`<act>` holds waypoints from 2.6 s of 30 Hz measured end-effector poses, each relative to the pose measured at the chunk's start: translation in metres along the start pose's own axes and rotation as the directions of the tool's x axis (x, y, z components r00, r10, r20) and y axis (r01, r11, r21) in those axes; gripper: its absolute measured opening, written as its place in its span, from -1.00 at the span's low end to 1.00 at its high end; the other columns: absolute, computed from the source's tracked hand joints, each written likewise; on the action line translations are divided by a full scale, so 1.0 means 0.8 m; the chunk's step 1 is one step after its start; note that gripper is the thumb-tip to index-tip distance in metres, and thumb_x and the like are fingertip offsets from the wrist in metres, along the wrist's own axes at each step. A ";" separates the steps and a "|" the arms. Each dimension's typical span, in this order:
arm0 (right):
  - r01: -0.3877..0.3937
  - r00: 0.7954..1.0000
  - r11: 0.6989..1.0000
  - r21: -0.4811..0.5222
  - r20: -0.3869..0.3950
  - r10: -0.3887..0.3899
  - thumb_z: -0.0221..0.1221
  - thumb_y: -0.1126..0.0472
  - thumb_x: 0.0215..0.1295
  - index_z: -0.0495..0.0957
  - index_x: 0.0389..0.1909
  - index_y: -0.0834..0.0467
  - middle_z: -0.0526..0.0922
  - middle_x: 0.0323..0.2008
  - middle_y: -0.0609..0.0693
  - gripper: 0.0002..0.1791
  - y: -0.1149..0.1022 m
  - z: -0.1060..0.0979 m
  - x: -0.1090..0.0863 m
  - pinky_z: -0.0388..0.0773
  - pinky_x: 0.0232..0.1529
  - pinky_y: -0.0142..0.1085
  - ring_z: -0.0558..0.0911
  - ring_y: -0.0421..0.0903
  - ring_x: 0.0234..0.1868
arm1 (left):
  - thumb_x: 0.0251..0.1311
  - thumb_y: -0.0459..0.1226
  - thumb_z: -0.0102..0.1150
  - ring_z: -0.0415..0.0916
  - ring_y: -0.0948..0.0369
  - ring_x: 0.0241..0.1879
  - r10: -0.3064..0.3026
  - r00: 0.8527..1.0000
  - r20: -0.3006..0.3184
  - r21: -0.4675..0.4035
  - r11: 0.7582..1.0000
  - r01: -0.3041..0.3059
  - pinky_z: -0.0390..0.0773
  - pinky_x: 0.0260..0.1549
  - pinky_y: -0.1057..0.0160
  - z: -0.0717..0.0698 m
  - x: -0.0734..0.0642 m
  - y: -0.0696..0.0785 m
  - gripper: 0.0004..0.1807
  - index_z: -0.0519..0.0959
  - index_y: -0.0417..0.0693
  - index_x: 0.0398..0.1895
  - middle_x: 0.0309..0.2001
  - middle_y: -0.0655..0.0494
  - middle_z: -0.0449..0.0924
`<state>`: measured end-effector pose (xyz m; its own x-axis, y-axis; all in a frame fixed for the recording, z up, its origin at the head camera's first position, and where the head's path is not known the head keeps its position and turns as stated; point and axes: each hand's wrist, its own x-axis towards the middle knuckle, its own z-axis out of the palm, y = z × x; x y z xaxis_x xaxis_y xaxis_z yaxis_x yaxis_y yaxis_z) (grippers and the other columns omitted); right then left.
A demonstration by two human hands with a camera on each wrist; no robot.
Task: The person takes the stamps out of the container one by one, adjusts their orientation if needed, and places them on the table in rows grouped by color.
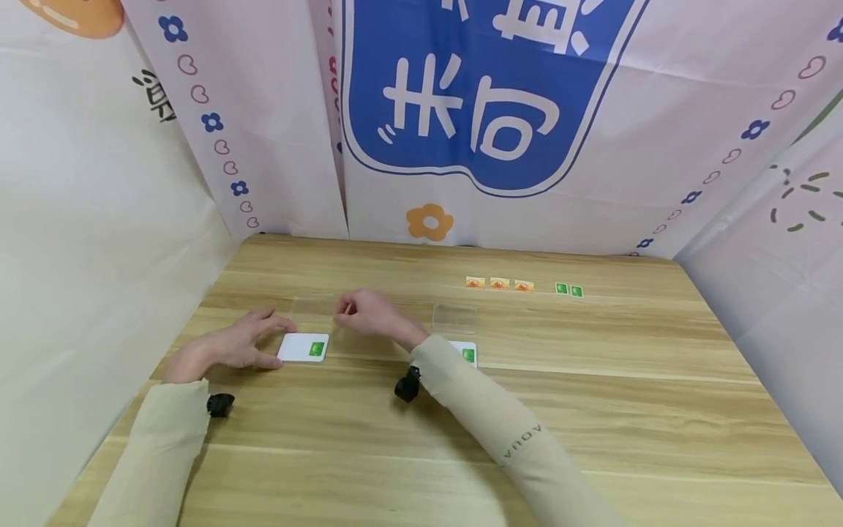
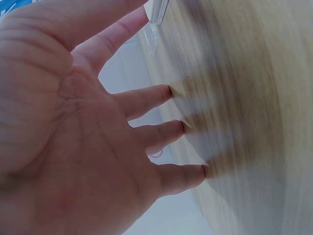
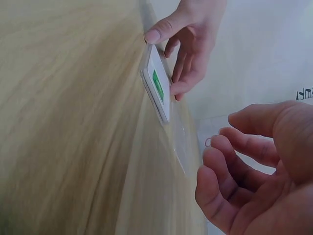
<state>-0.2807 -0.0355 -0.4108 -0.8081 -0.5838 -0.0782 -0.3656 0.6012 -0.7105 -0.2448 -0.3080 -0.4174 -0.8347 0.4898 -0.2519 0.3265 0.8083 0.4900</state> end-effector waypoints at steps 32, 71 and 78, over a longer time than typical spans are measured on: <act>0.025 0.998 0.993 -0.113 0.060 -0.018 0.19 0.15 0.35 0.61 -0.39 -0.01 0.61 -0.37 -0.19 -0.89 -0.008 0.041 0.019 0.43 -0.45 -0.51 0.52 -0.30 -0.45 | 0.07 -0.04 0.42 -0.11 -0.55 0.35 0.009 1.000 0.003 0.010 1.000 -0.009 0.07 0.10 -0.60 -0.002 0.001 0.000 -0.41 0.46 0.07 0.17 0.39 -0.63 -0.06; -0.084 0.995 0.949 -0.305 0.030 0.098 0.28 0.18 0.21 0.62 -0.34 0.02 0.58 -0.40 -0.22 -0.97 -0.032 0.057 0.019 0.42 -0.49 -0.47 0.52 -0.28 -0.47 | 0.08 -0.04 0.42 -0.12 -0.54 0.36 0.010 1.000 0.009 -0.008 1.000 -0.009 0.10 0.09 -0.58 0.000 0.001 -0.002 -0.39 0.45 0.03 0.19 0.40 -0.60 -0.08; -0.100 0.993 0.951 -0.293 0.032 0.115 0.29 0.12 0.25 0.54 -0.39 0.01 0.57 -0.44 -0.21 -0.88 -0.032 0.059 0.016 0.42 -0.55 -0.46 0.50 -0.27 -0.53 | 0.08 -0.09 0.42 -0.14 -0.55 0.36 0.022 1.000 -0.001 -0.023 0.999 -0.022 0.07 0.07 -0.61 0.001 0.000 -0.003 -0.40 0.44 0.00 0.18 0.40 -0.61 -0.10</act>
<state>-0.2601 -0.0845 -0.4266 -0.8296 -0.5281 -0.1813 -0.4019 0.7902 -0.4626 -0.2451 -0.3095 -0.4192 -0.8280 0.5068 -0.2401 0.3342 0.7897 0.5145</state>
